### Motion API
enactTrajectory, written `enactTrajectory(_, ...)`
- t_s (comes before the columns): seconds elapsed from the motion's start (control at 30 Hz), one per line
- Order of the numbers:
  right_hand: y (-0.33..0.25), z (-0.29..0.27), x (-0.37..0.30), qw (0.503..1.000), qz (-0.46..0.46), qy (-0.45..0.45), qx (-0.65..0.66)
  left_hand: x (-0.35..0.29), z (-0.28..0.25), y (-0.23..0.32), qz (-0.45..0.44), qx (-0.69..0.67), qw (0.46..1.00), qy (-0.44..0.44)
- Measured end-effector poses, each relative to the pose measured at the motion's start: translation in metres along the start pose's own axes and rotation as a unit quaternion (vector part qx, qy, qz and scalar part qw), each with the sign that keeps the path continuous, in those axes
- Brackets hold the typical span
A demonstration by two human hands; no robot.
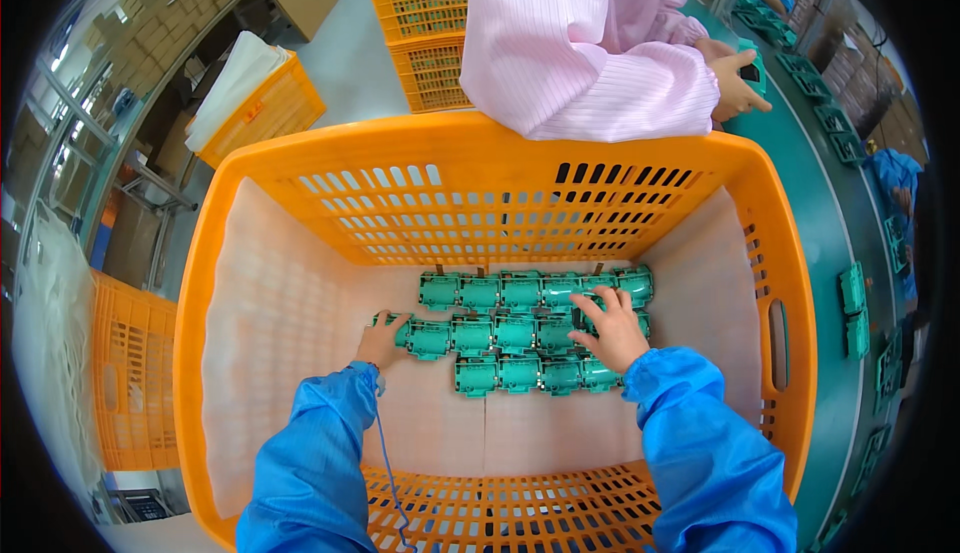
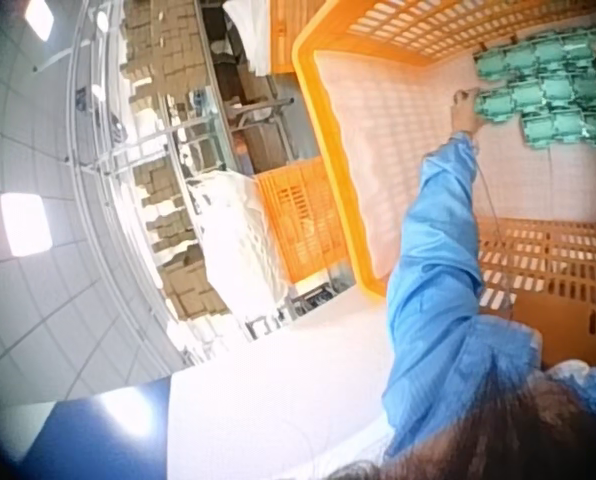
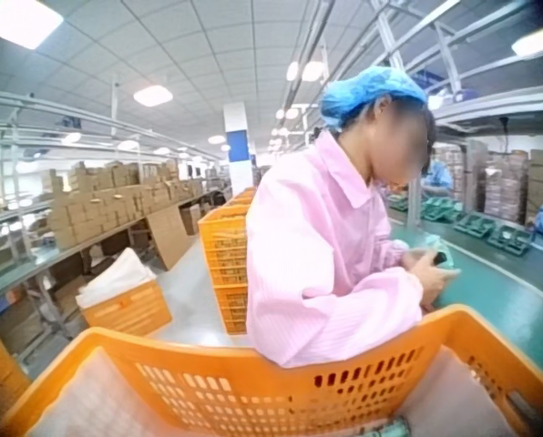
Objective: The person assembles electronic components by hand, picking them from a transport belt and placing them into an orange transport crate.
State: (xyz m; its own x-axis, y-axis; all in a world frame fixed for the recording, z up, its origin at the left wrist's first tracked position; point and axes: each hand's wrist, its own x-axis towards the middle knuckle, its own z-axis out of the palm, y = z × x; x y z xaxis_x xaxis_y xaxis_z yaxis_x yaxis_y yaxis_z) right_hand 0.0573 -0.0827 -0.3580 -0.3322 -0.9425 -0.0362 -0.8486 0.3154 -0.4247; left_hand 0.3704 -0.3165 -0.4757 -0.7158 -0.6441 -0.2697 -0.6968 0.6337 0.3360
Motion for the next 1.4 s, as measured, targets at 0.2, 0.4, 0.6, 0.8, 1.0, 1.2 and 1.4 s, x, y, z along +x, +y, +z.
enactTrajectory(0.2,-0.016,0.023,-0.004,1.000,-0.001,-0.020,0.007,0.000,-0.046,0.039,-0.047,0.110,0.988,-0.103)
enactTrajectory(0.4,-0.085,0.047,0.015,0.997,-0.071,-0.021,0.020,0.013,-0.112,0.136,0.033,-0.379,0.904,-0.197)
enactTrajectory(0.6,-0.111,0.066,0.027,0.994,-0.026,0.053,0.093,-0.010,-0.080,0.129,-0.051,-0.542,0.818,-0.182)
enactTrajectory(0.8,-0.119,0.065,0.033,0.992,-0.036,0.036,0.117,0.000,-0.060,0.120,-0.049,-0.624,0.771,-0.115)
enactTrajectory(1.0,-0.138,0.013,-0.004,0.982,-0.189,-0.021,-0.018,0.063,-0.039,-0.008,-0.102,-0.338,0.924,0.146)
enactTrajectory(1.2,-0.138,-0.065,-0.070,0.945,-0.295,-0.132,-0.058,0.082,0.004,-0.022,-0.163,-0.159,0.948,0.223)
enactTrajectory(1.4,-0.130,-0.147,-0.124,0.931,-0.313,-0.131,-0.133,0.084,0.027,-0.079,-0.117,-0.358,0.892,0.251)
